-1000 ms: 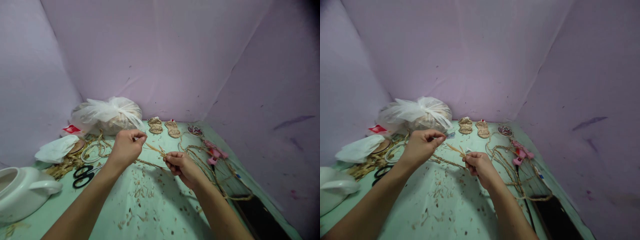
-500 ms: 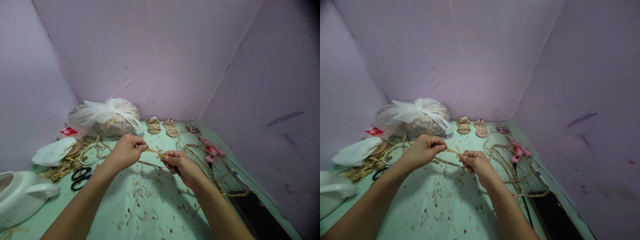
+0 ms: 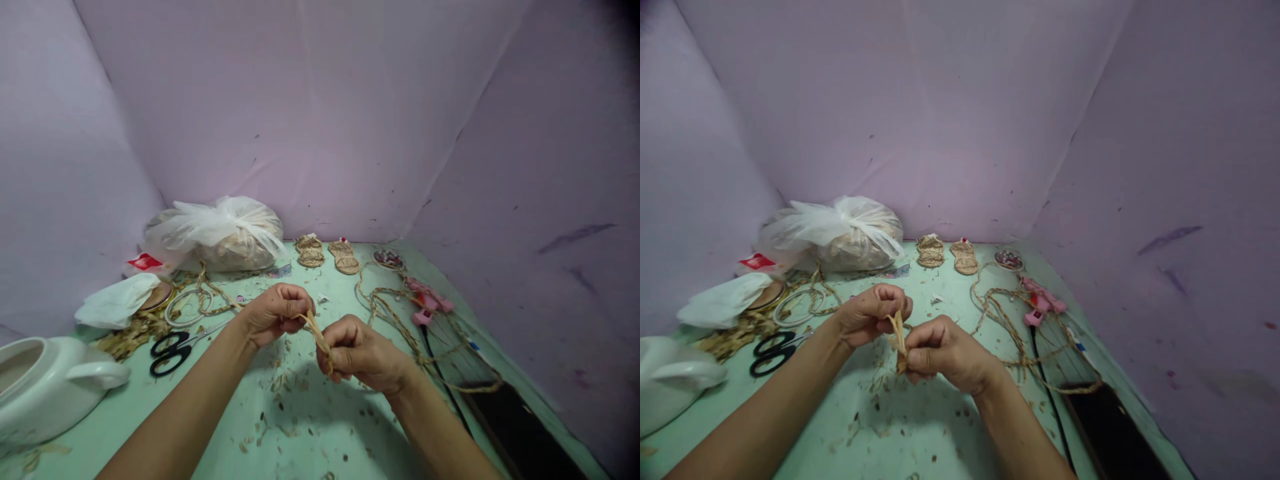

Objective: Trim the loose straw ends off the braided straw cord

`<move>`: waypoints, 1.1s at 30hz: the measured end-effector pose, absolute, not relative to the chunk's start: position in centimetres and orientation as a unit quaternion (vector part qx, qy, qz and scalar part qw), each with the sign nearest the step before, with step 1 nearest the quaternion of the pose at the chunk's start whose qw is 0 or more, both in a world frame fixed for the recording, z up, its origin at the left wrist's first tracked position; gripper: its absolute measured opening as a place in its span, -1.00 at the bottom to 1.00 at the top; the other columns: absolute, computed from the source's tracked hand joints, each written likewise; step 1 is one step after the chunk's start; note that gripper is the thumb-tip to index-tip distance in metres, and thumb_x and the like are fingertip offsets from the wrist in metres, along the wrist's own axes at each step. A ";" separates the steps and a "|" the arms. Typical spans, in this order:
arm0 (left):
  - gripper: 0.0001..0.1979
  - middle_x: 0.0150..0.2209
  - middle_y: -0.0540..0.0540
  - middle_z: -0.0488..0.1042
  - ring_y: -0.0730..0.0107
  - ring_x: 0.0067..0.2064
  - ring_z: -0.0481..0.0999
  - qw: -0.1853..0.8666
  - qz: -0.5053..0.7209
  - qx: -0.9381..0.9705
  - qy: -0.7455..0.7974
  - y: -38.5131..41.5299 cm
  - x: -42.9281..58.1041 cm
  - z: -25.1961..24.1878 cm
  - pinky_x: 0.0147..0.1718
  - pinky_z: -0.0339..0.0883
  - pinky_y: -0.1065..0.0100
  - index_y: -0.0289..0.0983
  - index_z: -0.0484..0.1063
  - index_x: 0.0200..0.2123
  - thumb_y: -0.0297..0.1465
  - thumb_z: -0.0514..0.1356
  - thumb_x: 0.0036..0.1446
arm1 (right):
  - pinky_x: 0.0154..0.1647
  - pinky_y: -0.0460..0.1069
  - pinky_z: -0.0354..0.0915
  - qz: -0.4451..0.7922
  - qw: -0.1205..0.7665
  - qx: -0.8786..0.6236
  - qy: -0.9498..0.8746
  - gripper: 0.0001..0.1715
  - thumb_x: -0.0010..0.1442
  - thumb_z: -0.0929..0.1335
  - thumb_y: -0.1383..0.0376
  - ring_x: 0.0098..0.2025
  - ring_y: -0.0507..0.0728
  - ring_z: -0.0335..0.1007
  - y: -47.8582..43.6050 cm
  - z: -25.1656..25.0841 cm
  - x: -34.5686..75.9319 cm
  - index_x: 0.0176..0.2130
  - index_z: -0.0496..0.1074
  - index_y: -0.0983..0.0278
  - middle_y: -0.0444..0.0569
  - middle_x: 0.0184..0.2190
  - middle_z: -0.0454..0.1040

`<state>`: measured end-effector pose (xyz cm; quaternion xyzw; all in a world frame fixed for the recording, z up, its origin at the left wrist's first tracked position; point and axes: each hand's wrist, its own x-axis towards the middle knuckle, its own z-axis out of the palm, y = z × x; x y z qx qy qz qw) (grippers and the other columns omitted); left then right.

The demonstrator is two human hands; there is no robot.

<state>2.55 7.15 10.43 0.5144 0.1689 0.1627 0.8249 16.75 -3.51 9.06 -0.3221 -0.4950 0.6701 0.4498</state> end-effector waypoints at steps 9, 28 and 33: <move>-0.80 -0.68 0.00 0.27 0.62 -0.62 0.13 0.747 0.187 0.619 0.151 5.6 3.4 11.9 -0.64 -0.09 0.47 -0.40 0.41 -0.66 -0.36 0.30 -0.28 | -0.62 -0.14 0.03 0.658 0.408 -0.324 -0.545 -0.77 -0.07 0.40 0.21 -0.63 -0.08 0.15 -3.5 9.6 15.9 -0.51 0.47 0.37 -0.13 -0.65 0.37; -0.76 -0.66 0.05 0.27 0.54 -0.56 0.19 0.288 0.244 0.855 0.356 4.1 4.7 10.6 -0.55 0.01 0.46 -0.30 0.31 -0.67 -0.37 0.06 -0.01 | -0.76 -0.19 -0.01 0.438 0.677 -0.537 -0.246 -0.73 -0.28 0.46 0.23 -0.72 -0.10 0.14 -2.0 9.9 16.2 -0.59 0.36 0.35 -0.12 -0.70 0.40; -0.77 -0.58 0.01 0.35 0.51 -0.50 0.25 0.213 0.228 0.894 0.322 3.7 4.3 11.8 -0.50 0.04 0.44 -0.29 0.32 -0.64 -0.39 0.04 0.01 | -0.77 -0.19 -0.02 0.409 0.675 -0.564 -0.245 -0.77 -0.24 0.43 0.25 -0.73 -0.10 0.12 -1.9 9.8 16.7 -0.61 0.35 0.34 -0.13 -0.72 0.39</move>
